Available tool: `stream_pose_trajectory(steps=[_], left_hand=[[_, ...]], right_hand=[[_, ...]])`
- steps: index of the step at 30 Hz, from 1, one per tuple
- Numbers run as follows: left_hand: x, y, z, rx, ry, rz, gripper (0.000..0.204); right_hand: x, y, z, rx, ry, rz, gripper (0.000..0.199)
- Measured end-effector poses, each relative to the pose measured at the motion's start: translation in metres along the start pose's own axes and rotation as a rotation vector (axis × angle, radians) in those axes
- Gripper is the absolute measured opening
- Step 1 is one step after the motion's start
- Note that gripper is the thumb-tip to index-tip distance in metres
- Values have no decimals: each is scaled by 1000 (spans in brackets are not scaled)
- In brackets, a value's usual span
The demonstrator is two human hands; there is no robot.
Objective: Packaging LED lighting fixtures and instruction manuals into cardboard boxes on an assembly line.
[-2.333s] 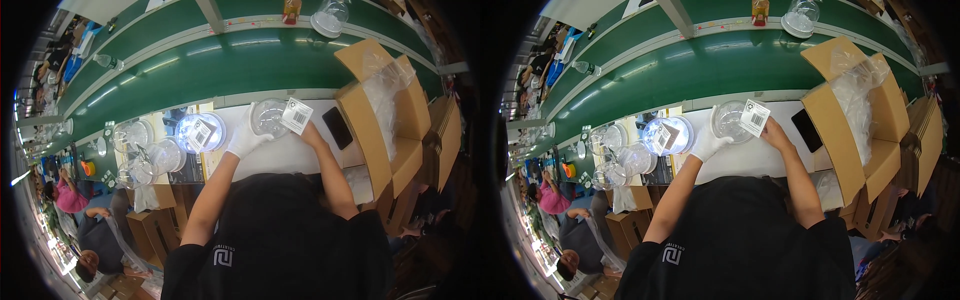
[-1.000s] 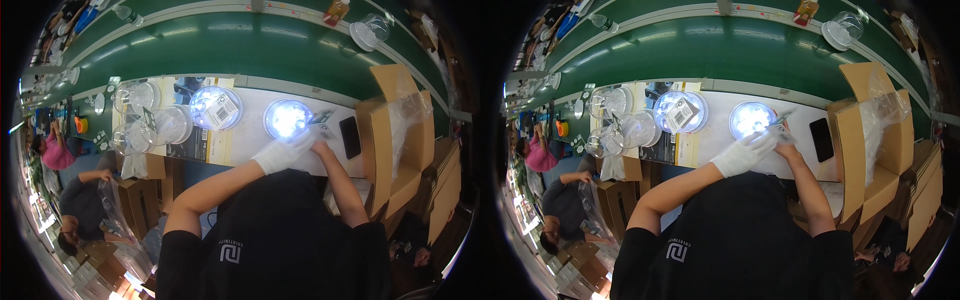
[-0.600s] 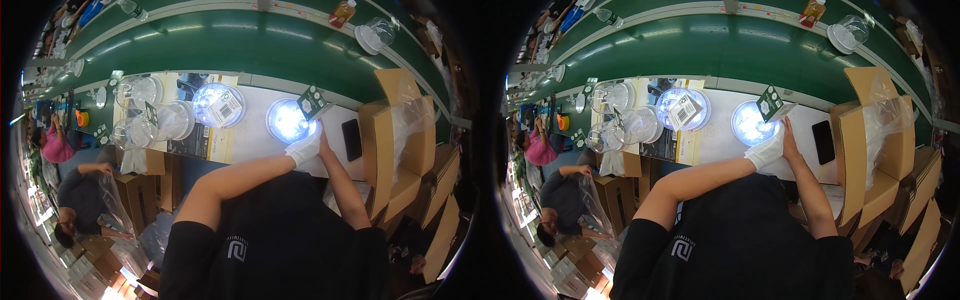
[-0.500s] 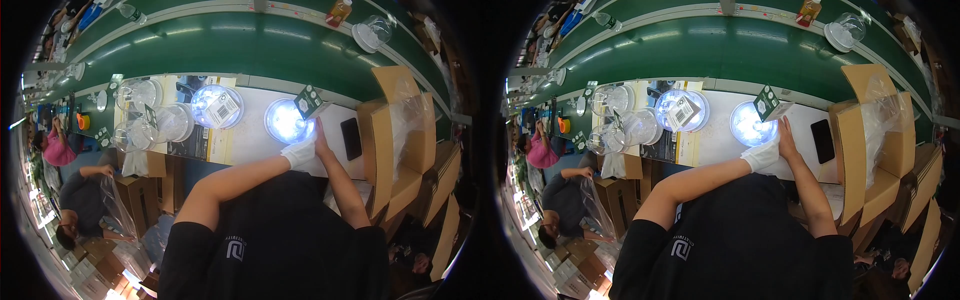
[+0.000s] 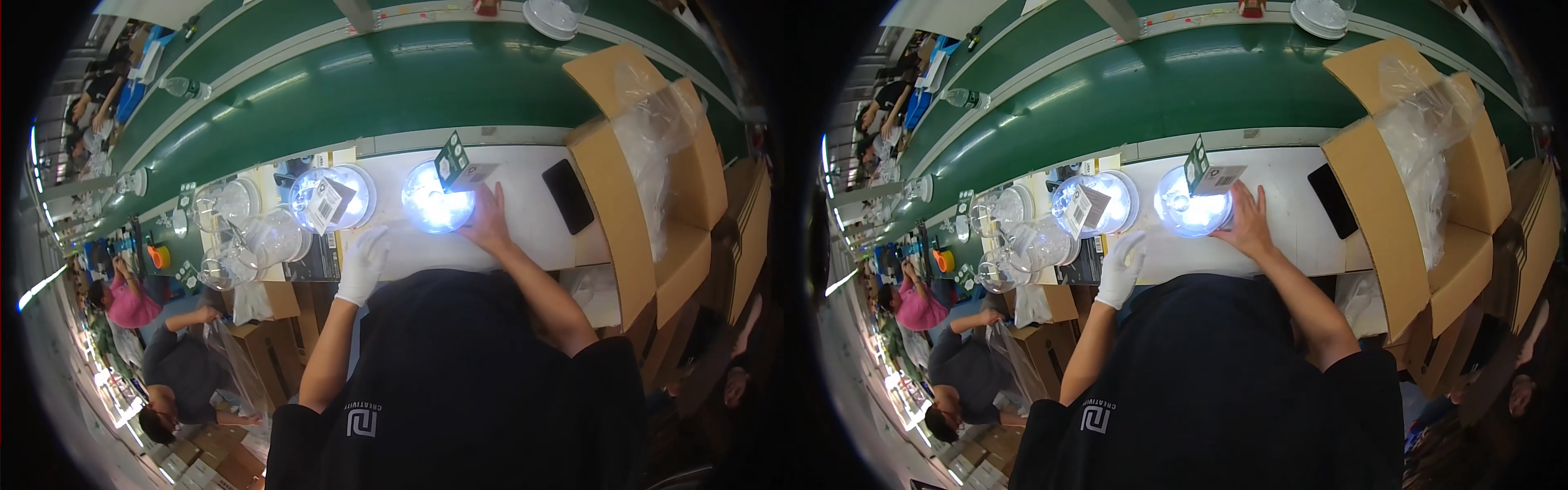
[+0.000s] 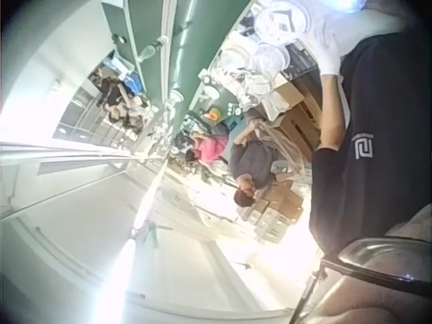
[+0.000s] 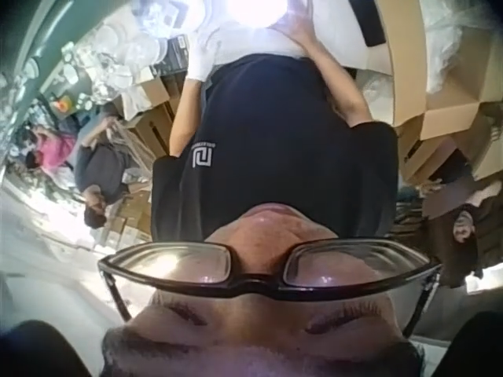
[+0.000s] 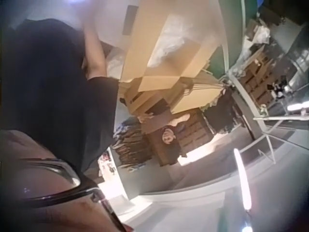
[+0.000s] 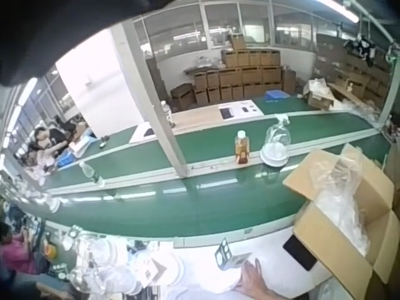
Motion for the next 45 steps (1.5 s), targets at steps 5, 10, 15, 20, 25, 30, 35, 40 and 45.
stream_pose_trajectory(steps=[5,10,15,20,25,30,35,40,45], left_hand=[[-6,66,6,-261,103,-410,32],[-16,150,-33,-468,-128,-912,29],[-39,139,-113,-734,20,-938,35],[-19,120,-168,-1155,-339,-1035,36],[-11,120,-104,-541,-351,-977,24],[-3,77,-20,-131,-160,-546,22],[33,17,104,-57,675,-89,22],[-19,14,159,-356,588,-144,49],[-57,9,155,-491,322,-278,38]], right_hand=[[13,-17,2,3,74,-36,113],[-3,-10,14,-34,-27,64,111],[-12,-1,7,-144,-107,39,105],[-9,5,7,-117,-75,24,105],[-11,-11,8,-99,-69,-30,115],[-10,-13,1,-24,-43,-48,120],[-25,-29,-11,10,-37,-53,125],[-39,-32,-13,23,-74,-4,130],[-43,-27,-23,-41,-118,-49,130]])
Point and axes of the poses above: each hand's wrist, its own x-axis away from the middle knuckle, its own z-axis out of the back of the hand, y = z × x, the point moved 7 cm from there along -x, towards the middle knuckle, and after that the axes turned 10 degrees about -x, right-handed, at the moved point
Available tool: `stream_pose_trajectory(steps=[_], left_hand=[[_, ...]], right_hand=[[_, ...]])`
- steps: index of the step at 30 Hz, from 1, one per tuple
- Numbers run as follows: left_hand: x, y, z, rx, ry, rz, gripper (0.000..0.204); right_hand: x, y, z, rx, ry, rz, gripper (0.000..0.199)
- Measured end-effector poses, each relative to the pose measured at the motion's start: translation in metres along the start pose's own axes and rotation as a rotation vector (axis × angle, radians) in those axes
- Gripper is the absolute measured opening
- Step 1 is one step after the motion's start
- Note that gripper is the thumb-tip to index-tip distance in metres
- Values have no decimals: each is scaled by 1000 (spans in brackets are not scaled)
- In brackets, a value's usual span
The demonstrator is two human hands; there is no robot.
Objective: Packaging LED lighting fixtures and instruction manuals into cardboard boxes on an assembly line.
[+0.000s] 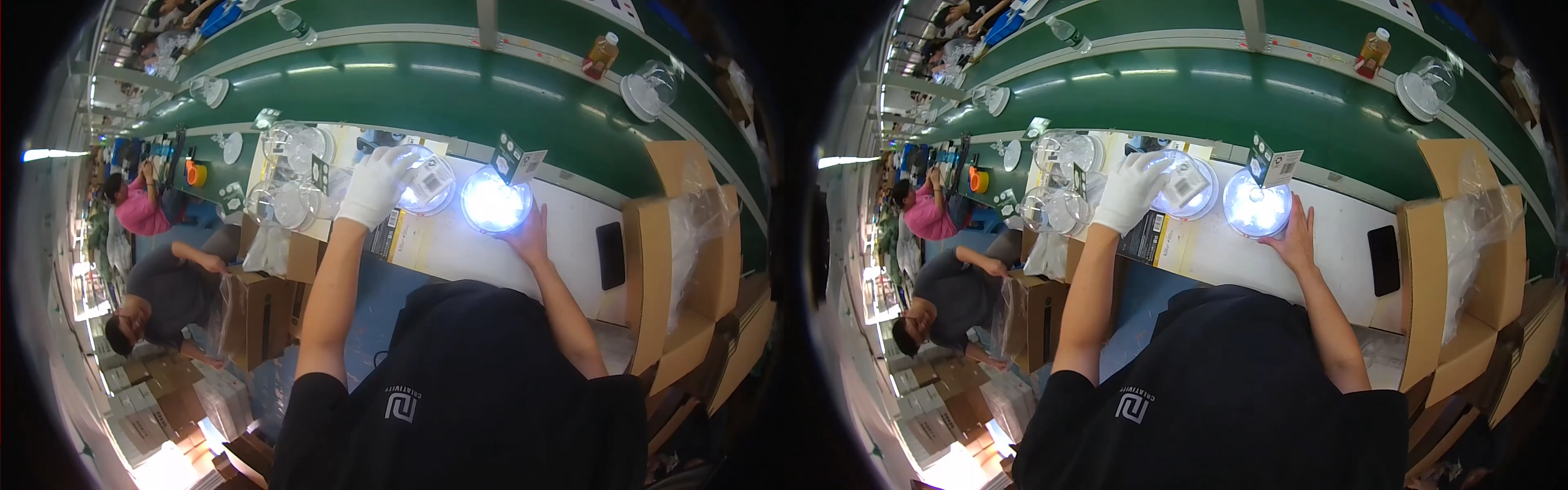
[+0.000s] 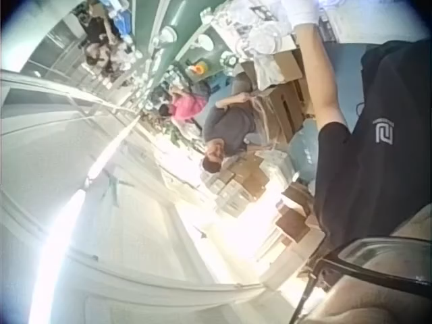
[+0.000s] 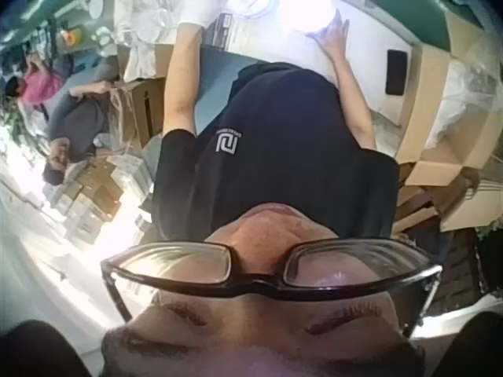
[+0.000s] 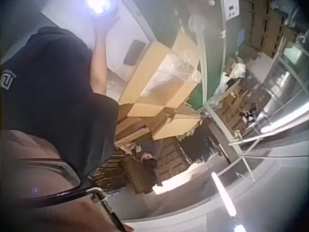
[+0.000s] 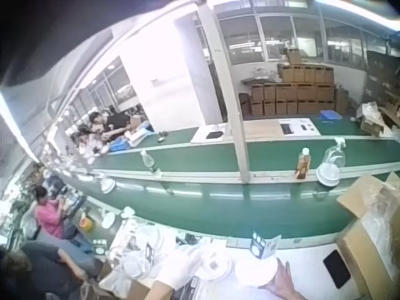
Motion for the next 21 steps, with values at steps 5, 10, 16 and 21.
stream_pose_trajectory(steps=[5,10,16,21], left_hand=[[0,-9,-20,-258,-160,-3,31],[-1,-25,-40,-187,-84,87,20],[-40,-55,-23,-285,-221,196,24],[-70,-97,-5,-305,-433,238,30]], right_hand=[[0,1,-4,-4,7,1,130],[5,6,-2,-14,64,84,128],[9,5,-1,-45,21,43,125],[11,2,1,-54,68,74,124]])
Point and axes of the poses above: each hand's wrist, its own x-axis away from the middle knuckle, its own z-axis out of the back of the hand, y = z × x, the point moved 7 cm from there along -x, towards the middle knuckle, and after that the axes turned 10 degrees about -x, right-handed, at the moved point
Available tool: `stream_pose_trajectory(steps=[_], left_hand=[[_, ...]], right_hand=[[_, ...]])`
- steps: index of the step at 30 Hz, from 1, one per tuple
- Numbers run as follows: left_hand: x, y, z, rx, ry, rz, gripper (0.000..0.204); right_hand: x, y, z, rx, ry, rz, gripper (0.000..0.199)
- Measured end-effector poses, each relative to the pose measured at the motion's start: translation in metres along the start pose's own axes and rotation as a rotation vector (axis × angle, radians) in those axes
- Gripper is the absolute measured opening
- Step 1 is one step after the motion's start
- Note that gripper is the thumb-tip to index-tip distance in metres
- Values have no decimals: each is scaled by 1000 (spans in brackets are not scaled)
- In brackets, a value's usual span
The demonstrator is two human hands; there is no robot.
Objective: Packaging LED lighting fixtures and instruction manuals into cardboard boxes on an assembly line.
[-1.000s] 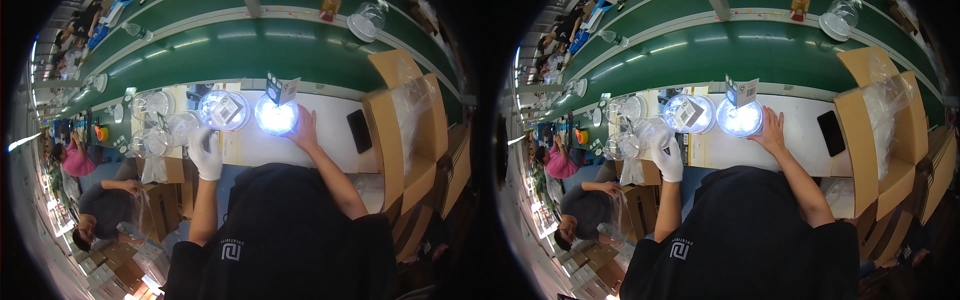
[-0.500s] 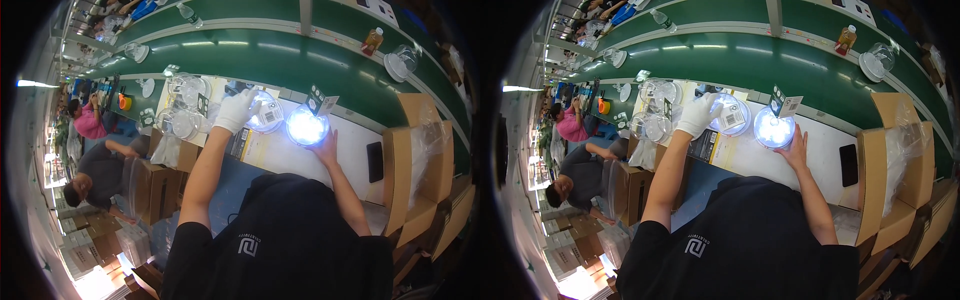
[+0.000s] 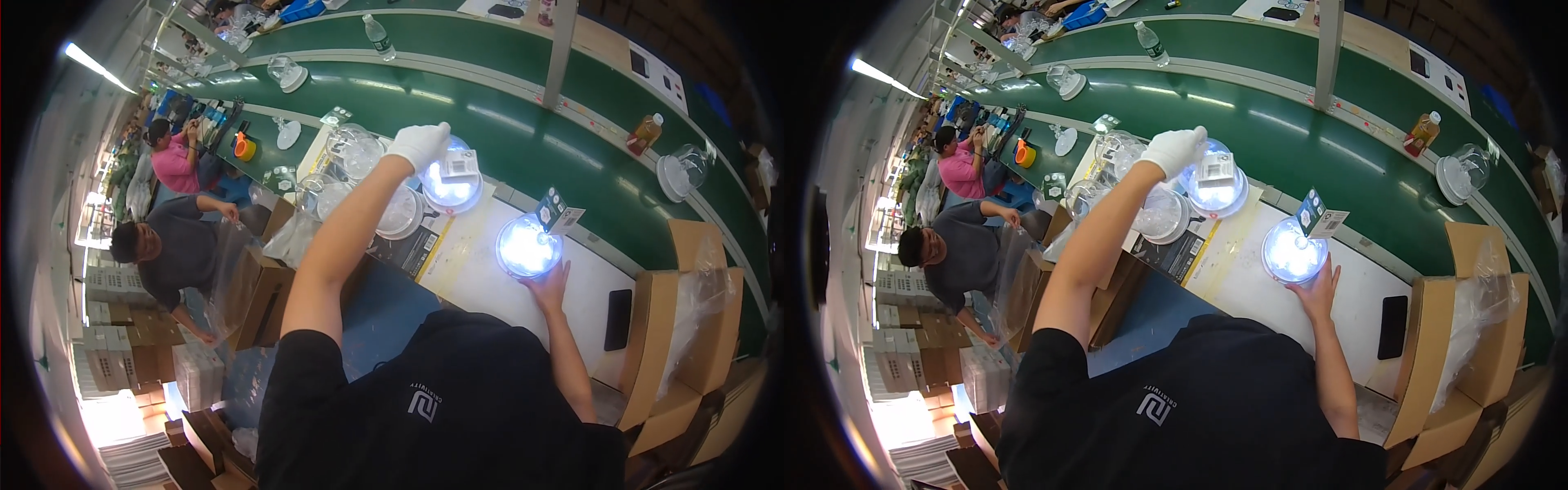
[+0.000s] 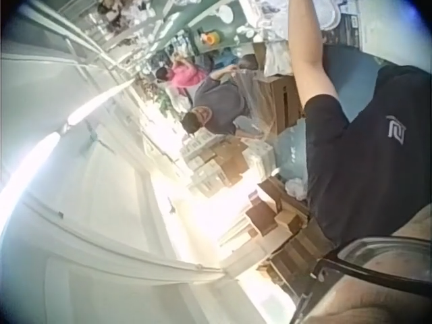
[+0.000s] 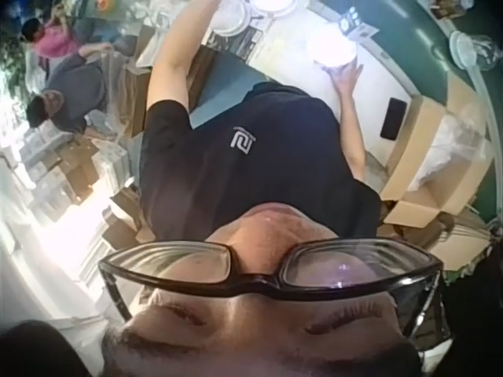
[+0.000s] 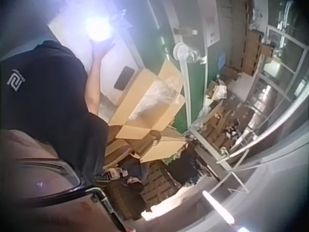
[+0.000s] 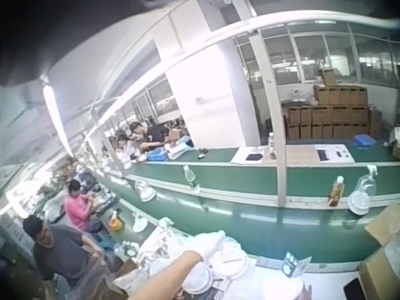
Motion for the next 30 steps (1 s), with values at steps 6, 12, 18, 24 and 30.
stream_pose_trajectory(steps=[6,12,18,24,30], left_hand=[[-15,-59,-28,14,-68,95,30],[-19,-99,-37,-12,-42,215,28],[-19,-108,-36,-61,-39,219,28],[4,-103,-8,55,-37,376,41],[104,-83,5,294,52,385,44]], right_hand=[[-3,-2,0,10,-11,-9,127],[0,5,0,16,-8,-13,126],[-1,5,-3,2,-34,-40,127],[-1,9,-3,8,-8,4,129],[-12,-8,5,-36,-19,-34,128]])
Point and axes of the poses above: each hand's wrist, its own x-axis away from the middle knuckle, its own z-axis out of the back of the hand, y = z × x, the point moved 7 cm from there along -x, towards the middle knuckle, and after that the axes turned 10 degrees about -x, right-handed, at the moved point
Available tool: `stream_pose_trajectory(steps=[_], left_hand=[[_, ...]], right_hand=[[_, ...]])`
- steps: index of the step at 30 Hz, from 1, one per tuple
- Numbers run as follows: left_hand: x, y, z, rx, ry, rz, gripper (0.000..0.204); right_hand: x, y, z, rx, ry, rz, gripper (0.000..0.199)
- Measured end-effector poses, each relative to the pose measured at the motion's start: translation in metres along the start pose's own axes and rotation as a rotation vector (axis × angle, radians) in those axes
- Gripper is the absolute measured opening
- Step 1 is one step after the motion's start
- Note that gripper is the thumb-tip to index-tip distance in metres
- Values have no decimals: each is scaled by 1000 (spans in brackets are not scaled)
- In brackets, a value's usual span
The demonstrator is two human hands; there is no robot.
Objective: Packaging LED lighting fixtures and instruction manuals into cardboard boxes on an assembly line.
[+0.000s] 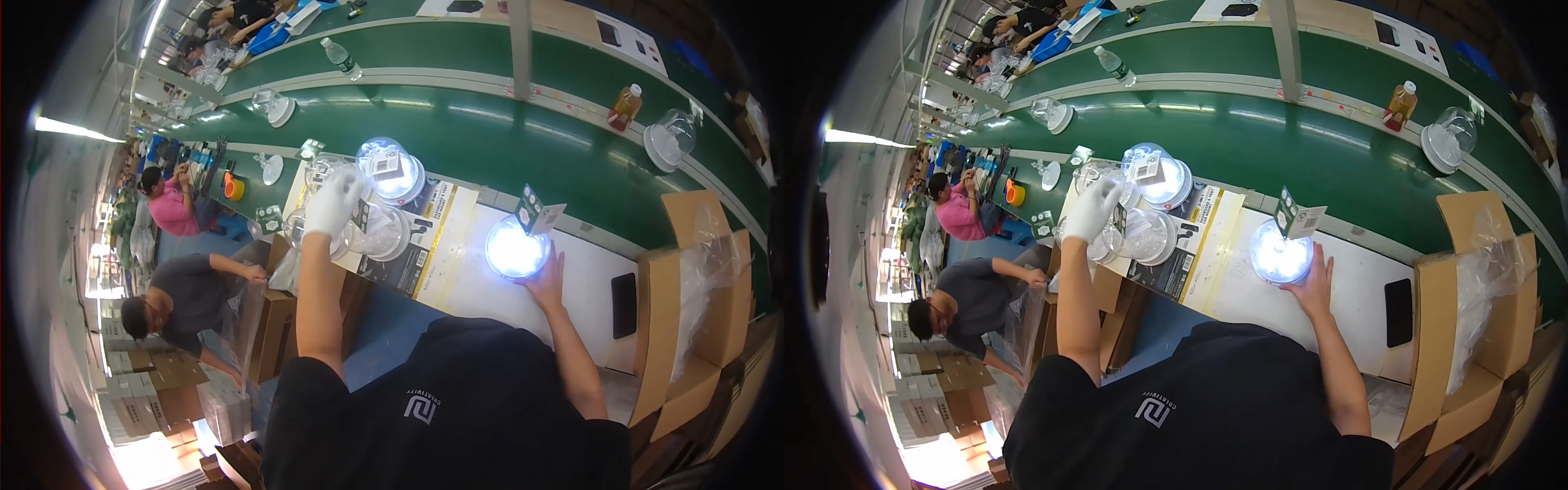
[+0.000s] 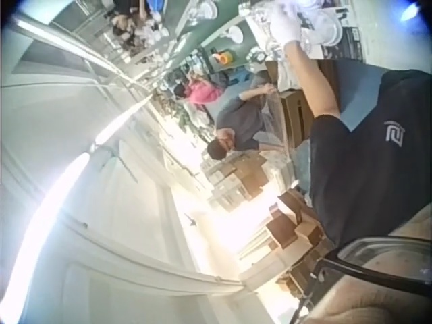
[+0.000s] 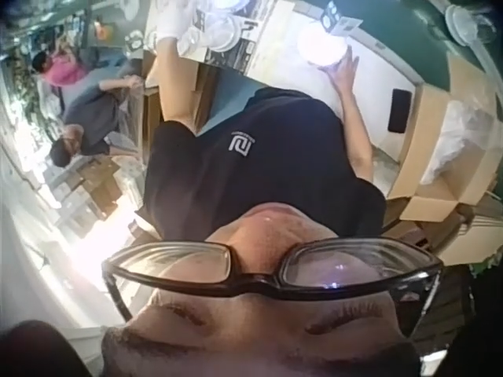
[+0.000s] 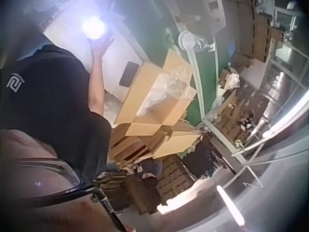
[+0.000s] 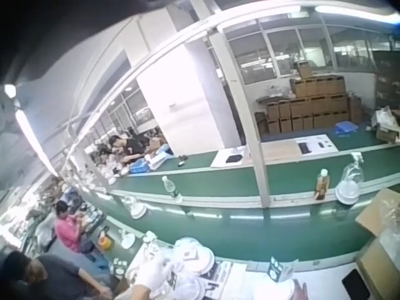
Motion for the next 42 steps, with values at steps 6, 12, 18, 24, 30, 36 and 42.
stream_pose_trajectory(steps=[6,12,18,24,30,36,42], left_hand=[[45,8,-22,-71,40,89,40],[65,5,-34,-247,173,47,38],[67,-27,-29,-189,226,130,33],[52,-48,-58,-177,196,217,28],[62,-52,-53,-210,193,122,27],[82,-76,-55,-190,82,193,29],[73,-75,-34,-144,-99,158,35]], right_hand=[[-50,-29,-28,-58,-59,42,128],[-103,-66,-74,-46,-133,53,131],[-117,-84,-97,8,-171,23,132],[-113,-76,-93,-29,-135,22,132],[-73,-64,-50,-68,-82,123,116],[4,-44,-12,-63,-100,128,97],[51,-30,8,50,-151,117,90]])
Point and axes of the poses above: each hand's wrist, its own x-axis away from the middle knuckle, its own z-axis out of the back of the hand, y = z × x, the point moved 7 cm from there along -x, towards the middle knuckle, and after that the axes turned 10 degrees about -x, right-handed, at the moved point
